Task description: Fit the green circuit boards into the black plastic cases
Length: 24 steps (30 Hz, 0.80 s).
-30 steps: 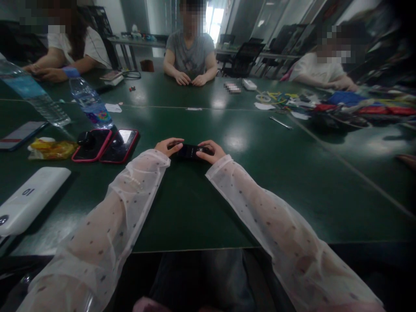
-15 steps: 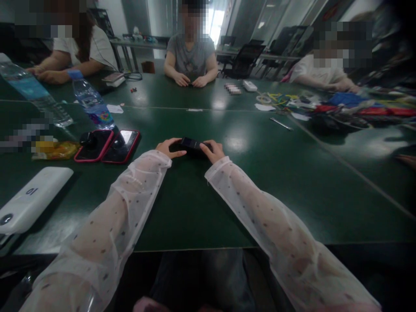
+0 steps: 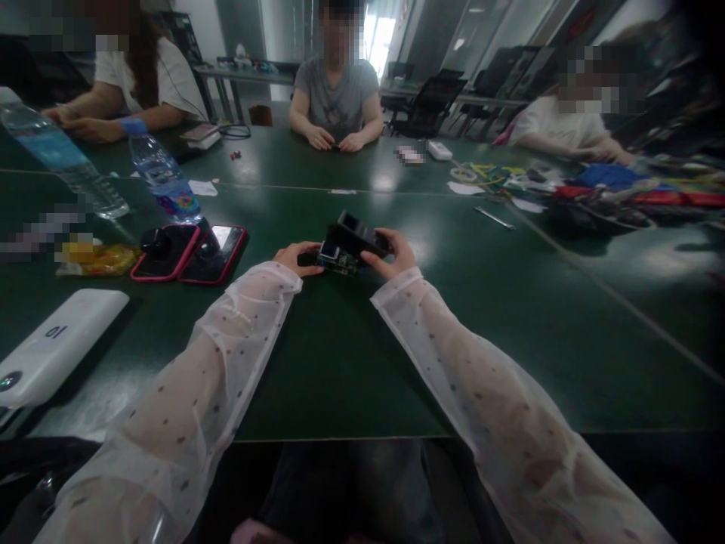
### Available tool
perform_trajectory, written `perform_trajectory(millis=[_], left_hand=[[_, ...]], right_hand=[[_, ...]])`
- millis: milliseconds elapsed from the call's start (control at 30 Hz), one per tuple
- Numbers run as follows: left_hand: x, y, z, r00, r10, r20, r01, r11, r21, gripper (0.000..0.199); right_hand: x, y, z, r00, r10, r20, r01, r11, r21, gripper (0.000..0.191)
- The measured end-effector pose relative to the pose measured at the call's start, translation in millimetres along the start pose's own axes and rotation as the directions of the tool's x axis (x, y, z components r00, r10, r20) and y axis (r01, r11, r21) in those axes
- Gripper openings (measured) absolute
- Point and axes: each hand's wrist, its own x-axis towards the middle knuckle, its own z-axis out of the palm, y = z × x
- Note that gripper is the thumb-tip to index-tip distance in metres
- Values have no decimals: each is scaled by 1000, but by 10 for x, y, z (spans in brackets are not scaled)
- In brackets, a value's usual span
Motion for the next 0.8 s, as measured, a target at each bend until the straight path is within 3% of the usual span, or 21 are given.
perform_trajectory(millis=[133, 233, 467, 567, 800], left_hand=[[-15, 1, -14, 1000, 19, 13, -20, 999, 36, 77], [-29, 17, -27, 1000, 21, 19, -22, 997, 75, 74], [-20, 58, -33, 1000, 0, 27, -4, 993, 114, 69], [-11, 70, -30, 1000, -25, 13, 23, 993, 119, 71], [-2, 94, -20, 999, -47, 1, 46, 990, 131, 69]], right_hand=[[68, 190, -187, 972, 78, -223, -81, 997, -5, 71], [50, 325, -257, 951, 107, -290, -145, 983, -115, 67], [36, 367, -234, 964, 140, -225, -220, 895, -387, 59], [24, 374, -236, 970, 192, -152, -239, 881, -408, 62], [9, 451, -229, 968, 207, -141, -248, 874, -418, 78]])
